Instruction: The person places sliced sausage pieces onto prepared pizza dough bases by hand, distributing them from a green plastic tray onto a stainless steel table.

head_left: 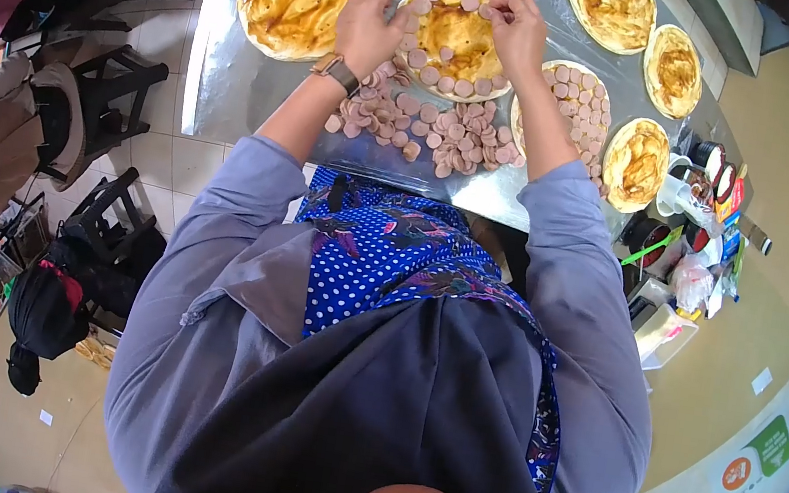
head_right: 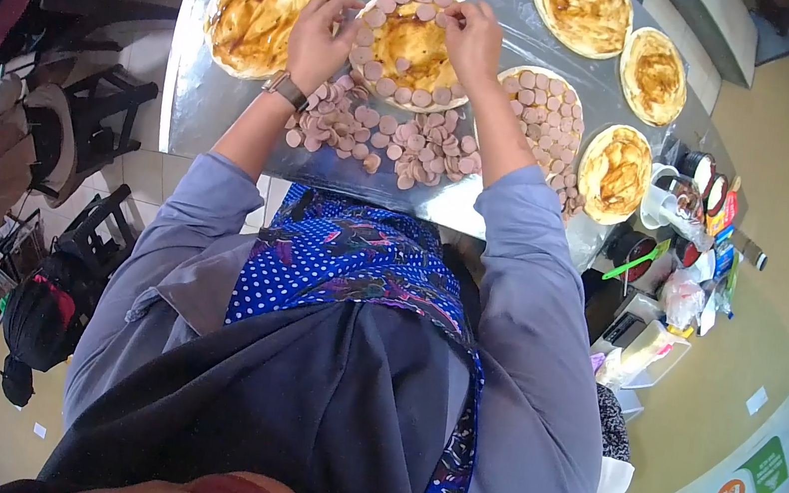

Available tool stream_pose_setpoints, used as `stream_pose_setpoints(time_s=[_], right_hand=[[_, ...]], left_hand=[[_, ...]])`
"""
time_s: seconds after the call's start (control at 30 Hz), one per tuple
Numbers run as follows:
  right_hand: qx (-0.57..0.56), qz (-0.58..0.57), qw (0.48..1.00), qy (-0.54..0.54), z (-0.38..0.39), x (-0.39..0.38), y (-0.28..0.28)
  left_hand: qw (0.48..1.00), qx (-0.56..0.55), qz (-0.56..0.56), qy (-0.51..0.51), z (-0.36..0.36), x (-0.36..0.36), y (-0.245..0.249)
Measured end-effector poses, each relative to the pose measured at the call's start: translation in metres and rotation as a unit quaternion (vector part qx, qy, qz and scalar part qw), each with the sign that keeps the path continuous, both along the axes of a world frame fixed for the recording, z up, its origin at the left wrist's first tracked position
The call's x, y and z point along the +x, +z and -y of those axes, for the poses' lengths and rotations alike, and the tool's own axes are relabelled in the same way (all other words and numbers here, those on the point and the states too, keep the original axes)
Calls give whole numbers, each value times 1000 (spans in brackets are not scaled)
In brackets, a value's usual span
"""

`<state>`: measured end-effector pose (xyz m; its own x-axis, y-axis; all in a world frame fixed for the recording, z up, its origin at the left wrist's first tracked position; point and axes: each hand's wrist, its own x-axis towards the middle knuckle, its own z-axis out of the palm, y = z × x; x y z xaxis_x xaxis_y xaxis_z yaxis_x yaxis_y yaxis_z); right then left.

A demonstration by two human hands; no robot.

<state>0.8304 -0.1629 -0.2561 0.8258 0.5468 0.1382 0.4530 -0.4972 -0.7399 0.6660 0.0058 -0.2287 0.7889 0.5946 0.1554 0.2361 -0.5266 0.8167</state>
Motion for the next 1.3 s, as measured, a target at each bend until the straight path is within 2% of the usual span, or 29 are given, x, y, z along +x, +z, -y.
stream_pose_setpoints(time_s=[0.03,0.07,0.13,0.17,0.23,0.27,0.37,0.47,0.53,0.6,0.67,0.73,0.8,0.87,0.9,0.97,1.13,1.2,1.23,1.3], right_hand=[[0,80,997,22,-1,1,-6],[0,79,997,21,0,1,-11],[-17,154,988,15,-2,-5,-1],[-17,155,988,15,2,-9,7],[-45,81,996,21,19,-20,28],[-101,58,993,34,33,-27,36],[-234,-8,970,60,82,-63,55],[-236,-30,970,48,117,-104,42],[-179,-48,983,-7,113,-123,38],[-196,-35,980,-5,110,-125,35],[-139,-77,986,-47,111,-127,26],[-145,-94,984,-45,127,-121,30],[-151,-108,982,-43,141,-119,34],[-151,-87,983,56,151,-122,41],[-147,-76,984,69,156,-127,43],[-173,-51,980,80,155,-135,57],[-204,-8,972,113,162,-139,53],[-152,-79,983,61,166,-136,53],[-151,-79,983,62,172,-129,44],[-14,-301,954,-7,182,-111,19]], left_hand=[[997,76,19,-1,-1,-5,-1],[988,151,39,-3,-1,-9,-3],[988,148,30,-28,4,-17,2],[987,147,22,-53,6,-21,5],[983,160,13,-86,13,-34,6],[978,173,3,-120,17,-41,6],[969,206,-41,-133,26,-66,9],[963,216,-80,-140,37,-83,9],[949,270,-85,-136,45,-84,11],[949,260,-75,-161,48,-83,8],[948,251,-68,-183,54,-83,2],[937,190,-71,-284,69,-83,-3],[933,165,-72,-311,87,-80,-3],[916,167,-42,-362,107,-73,-2],[917,166,-41,-360,116,-69,-6],[892,235,-50,-383,127,-64,-17],[900,205,-62,-381,126,-60,-15],[907,182,-59,-375,118,-63,-12],[921,143,-49,-359,114,-63,-8],[933,104,-38,-342,114,-64,-4]])
